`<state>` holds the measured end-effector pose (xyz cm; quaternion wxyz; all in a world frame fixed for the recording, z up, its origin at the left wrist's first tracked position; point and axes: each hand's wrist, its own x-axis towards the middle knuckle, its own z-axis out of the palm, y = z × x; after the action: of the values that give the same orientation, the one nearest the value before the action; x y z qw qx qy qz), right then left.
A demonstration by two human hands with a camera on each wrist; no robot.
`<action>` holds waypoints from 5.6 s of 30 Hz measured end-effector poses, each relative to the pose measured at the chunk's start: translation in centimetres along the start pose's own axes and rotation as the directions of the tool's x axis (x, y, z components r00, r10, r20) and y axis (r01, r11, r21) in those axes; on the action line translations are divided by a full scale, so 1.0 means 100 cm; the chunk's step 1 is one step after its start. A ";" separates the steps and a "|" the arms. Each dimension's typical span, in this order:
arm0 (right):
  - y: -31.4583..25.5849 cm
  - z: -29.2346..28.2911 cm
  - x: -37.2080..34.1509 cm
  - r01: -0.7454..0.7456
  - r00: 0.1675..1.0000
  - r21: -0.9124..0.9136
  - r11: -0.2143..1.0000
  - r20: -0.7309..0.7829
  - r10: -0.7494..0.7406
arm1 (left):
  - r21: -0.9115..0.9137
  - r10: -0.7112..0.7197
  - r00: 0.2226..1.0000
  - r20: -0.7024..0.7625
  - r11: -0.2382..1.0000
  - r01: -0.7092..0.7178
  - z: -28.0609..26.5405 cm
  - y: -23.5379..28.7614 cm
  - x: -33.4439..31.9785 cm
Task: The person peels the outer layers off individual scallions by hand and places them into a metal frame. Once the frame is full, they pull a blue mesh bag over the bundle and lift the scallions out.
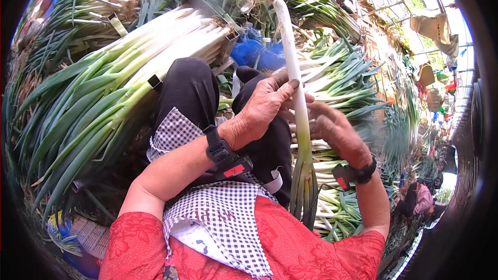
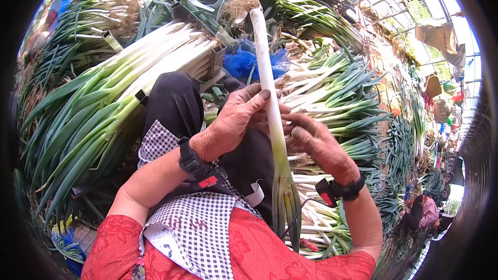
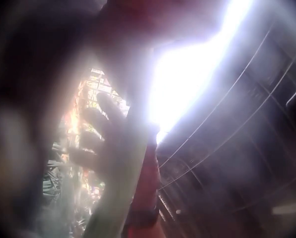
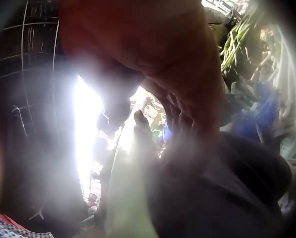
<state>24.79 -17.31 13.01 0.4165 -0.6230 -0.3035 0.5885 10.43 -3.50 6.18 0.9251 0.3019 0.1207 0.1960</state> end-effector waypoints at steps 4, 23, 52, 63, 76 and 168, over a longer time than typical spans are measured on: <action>0.036 0.047 -0.025 -0.093 0.993 -0.207 0.974 -0.092 0.076 | 0.036 0.135 0.969 -0.206 0.991 -0.130 0.017 -0.008 0.011; 0.088 -0.021 -0.193 -0.244 0.968 -0.901 0.359 -0.250 0.032 | 0.981 0.542 0.824 0.167 -0.007 -0.195 -0.052 0.020 0.046; 0.027 -0.043 -0.117 -0.100 0.967 -0.959 -0.265 -0.031 -0.253 | 0.869 -0.199 0.861 0.468 0.282 -0.407 -0.027 -0.007 -0.047; 0.019 -0.042 -0.111 -0.100 0.973 -0.949 -0.300 -0.030 -0.228 | 0.829 -0.160 0.827 0.539 0.272 -0.488 -0.028 -0.010 -0.045; 0.018 -0.039 -0.112 -0.090 0.967 -0.932 -0.352 0.003 -0.255 | 0.803 -0.197 0.779 0.595 0.187 -0.566 -0.030 -0.011 -0.050; 0.004 -0.005 -0.047 0.805 0.532 0.564 0.185 -0.547 -0.646 | 0.706 0.019 0.988 0.152 0.697 -0.122 -0.035 -0.003 -0.091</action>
<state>24.68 -21.70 14.89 0.8917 -0.2089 -0.2376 0.3237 1.13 -5.88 4.19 0.7337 0.6532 0.1135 0.1489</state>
